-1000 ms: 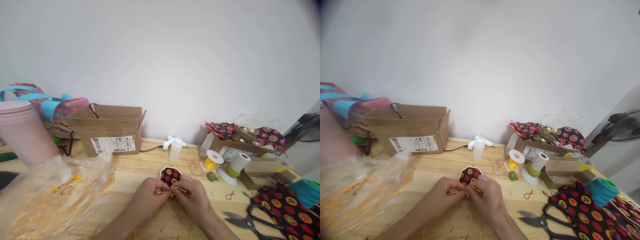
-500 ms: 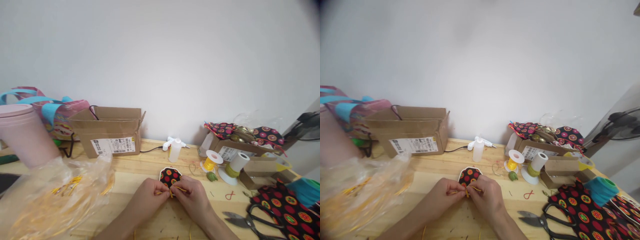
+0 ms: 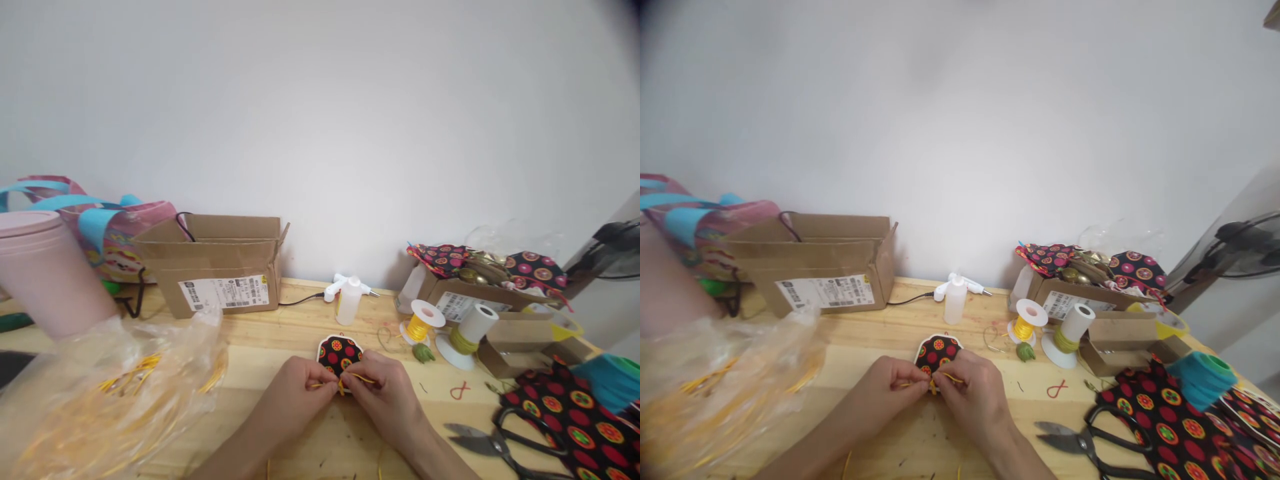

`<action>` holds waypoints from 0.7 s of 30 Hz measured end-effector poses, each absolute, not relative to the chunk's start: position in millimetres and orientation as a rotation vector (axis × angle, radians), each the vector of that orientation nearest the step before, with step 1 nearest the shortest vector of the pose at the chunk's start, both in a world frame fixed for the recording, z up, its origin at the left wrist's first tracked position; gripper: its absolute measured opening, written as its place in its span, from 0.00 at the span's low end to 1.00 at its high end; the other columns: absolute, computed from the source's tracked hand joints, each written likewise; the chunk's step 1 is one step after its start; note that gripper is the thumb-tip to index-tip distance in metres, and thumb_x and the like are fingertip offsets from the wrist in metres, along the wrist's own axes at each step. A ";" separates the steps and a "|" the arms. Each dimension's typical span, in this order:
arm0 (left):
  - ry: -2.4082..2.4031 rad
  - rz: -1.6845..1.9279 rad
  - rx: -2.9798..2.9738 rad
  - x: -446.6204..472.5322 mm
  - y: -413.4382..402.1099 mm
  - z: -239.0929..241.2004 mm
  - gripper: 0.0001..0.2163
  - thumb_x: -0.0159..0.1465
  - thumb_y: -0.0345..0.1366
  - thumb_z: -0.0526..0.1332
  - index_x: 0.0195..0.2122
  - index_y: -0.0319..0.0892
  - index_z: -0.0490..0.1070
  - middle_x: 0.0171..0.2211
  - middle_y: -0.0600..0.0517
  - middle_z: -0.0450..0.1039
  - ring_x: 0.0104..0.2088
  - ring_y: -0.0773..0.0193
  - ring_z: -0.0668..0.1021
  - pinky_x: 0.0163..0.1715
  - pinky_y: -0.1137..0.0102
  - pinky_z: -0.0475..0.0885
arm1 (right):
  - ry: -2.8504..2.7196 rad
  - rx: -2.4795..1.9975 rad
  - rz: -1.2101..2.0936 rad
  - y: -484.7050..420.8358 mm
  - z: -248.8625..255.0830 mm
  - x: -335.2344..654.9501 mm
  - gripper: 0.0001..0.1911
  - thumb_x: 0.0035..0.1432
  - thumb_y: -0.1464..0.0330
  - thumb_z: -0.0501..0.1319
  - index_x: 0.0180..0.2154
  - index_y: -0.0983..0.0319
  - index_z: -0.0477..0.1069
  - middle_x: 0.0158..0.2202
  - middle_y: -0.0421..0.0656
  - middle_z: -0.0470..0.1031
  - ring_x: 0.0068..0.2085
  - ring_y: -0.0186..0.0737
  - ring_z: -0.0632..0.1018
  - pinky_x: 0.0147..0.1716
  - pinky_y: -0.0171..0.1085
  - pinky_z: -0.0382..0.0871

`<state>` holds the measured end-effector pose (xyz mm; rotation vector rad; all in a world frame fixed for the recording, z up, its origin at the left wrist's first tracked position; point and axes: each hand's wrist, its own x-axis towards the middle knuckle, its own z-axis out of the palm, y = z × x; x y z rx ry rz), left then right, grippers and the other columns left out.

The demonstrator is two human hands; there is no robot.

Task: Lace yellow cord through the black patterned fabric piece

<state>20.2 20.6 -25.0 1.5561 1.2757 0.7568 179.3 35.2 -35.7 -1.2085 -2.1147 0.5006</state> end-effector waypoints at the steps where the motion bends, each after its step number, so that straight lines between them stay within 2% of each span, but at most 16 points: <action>1: 1.279 0.756 1.563 20.4 20.5 -24.7 0.14 0.51 0.39 0.53 0.26 0.38 0.75 0.23 0.53 0.74 0.25 0.64 0.71 0.23 0.75 0.60 | -2.120 -1.210 0.487 34.9 -35.0 179.3 0.09 0.51 0.69 0.54 0.24 0.60 0.72 0.21 0.39 0.67 0.23 0.31 0.67 0.21 0.29 0.55; 9: 1.299 0.738 1.586 18.7 20.1 -25.5 0.14 0.52 0.39 0.52 0.25 0.37 0.74 0.16 0.56 0.65 0.17 0.71 0.61 0.17 0.76 0.51 | -2.141 -1.230 0.404 31.6 -29.4 177.4 0.10 0.51 0.70 0.53 0.23 0.60 0.71 0.22 0.39 0.68 0.25 0.32 0.68 0.22 0.29 0.56; 14: 1.334 0.759 1.567 19.2 20.5 -28.7 0.14 0.52 0.40 0.52 0.25 0.37 0.74 0.14 0.57 0.59 0.16 0.72 0.56 0.16 0.76 0.48 | -2.136 -1.258 0.389 34.7 -30.1 180.0 0.09 0.51 0.69 0.54 0.24 0.59 0.71 0.23 0.39 0.68 0.26 0.32 0.68 0.23 0.29 0.56; 18: 1.365 0.745 1.588 19.6 19.4 -29.3 0.13 0.51 0.39 0.53 0.24 0.36 0.74 0.12 0.59 0.53 0.16 0.72 0.54 0.16 0.76 0.47 | -2.143 -1.297 0.385 36.3 -29.6 181.5 0.09 0.51 0.68 0.54 0.23 0.60 0.71 0.22 0.39 0.68 0.25 0.32 0.68 0.23 0.30 0.56; 21: 1.355 0.745 1.646 19.7 17.9 -28.3 0.13 0.51 0.39 0.53 0.23 0.37 0.74 0.13 0.59 0.54 0.16 0.72 0.55 0.16 0.76 0.48 | -2.151 -1.296 0.331 35.3 -29.6 180.7 0.10 0.51 0.69 0.54 0.22 0.60 0.70 0.22 0.39 0.67 0.25 0.32 0.68 0.23 0.30 0.56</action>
